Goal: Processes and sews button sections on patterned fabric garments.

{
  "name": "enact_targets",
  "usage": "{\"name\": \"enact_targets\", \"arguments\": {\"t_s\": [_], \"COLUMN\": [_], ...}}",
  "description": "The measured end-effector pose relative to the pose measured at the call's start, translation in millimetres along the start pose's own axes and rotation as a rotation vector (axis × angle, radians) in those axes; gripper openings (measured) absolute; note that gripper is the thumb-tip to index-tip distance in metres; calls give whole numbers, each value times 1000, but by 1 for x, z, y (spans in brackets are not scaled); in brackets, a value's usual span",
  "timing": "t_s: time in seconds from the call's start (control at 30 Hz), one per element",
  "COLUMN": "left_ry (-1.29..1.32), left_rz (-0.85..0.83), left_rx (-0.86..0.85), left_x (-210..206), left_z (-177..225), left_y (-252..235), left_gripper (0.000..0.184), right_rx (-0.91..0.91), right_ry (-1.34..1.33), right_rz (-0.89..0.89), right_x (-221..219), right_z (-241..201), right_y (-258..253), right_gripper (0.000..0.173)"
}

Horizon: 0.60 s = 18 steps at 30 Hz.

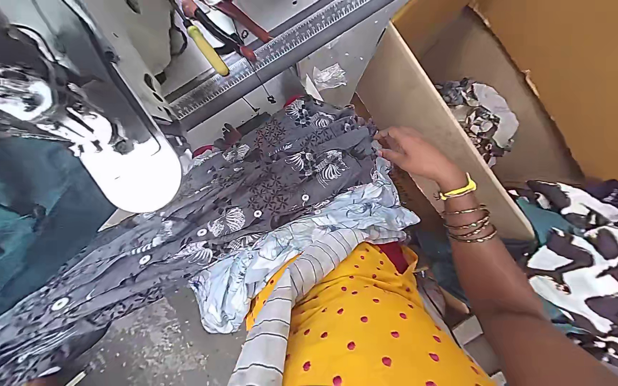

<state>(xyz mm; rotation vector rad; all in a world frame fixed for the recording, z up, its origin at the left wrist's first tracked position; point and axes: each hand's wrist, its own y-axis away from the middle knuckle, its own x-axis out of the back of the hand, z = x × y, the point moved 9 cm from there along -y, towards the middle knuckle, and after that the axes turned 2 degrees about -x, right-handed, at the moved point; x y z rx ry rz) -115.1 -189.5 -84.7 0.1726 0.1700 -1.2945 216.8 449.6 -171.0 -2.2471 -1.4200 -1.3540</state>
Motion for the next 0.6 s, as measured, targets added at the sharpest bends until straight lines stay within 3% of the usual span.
{"name": "enact_targets", "arguments": {"t_s": [0.1, 0.17, 0.2, 0.23, 0.3, 0.33, 0.37, 0.4, 0.5, 0.57, 0.6], "left_ry": [-332, -451, -452, -400, -246, -153, -110, -109, -199, -204, -206], "left_rz": [-5, -248, -443, -692, -1311, -1567, -1717, -1766, -1608, -1440, -1348], "left_rx": [-101, -201, -214, -215, -168, -158, -162, -163, -157, -117, -99], "left_x": [-84, -161, -203, -239, -289, -303, -309, -311, -297, -280, -268], "left_z": [7, -7, -16, -23, -23, -16, -10, -8, -24, -38, -44], "left_y": [49, 105, 149, 200, 294, 323, 333, 329, 271, 230, 212], "left_gripper": [45, 29, 17, 12, 24, 30, 34, 35, 35, 34, 32], "right_rx": [103, 256, 339, 386, 282, 331, 419, 416, 82, -245, -438], "right_ry": [47, -58, -147, -219, -436, -677, -892, -945, -569, -516, -530], "right_rz": [26, -94, -178, -269, -412, -290, -121, 13, 474, 908, 1060], "right_x": [-10, -42, -64, -84, -113, -120, -109, -74, 90, 143, 153], "right_z": [-64, -133, -170, -202, -230, -219, -199, -172, -63, 73, 151], "right_y": [-19, -25, -23, -16, -7, -15, -23, -22, 47, 111, 143], "right_gripper": [52, 83, 95, 96, 60, 43, 34, 33, 33, 24, 33]}}
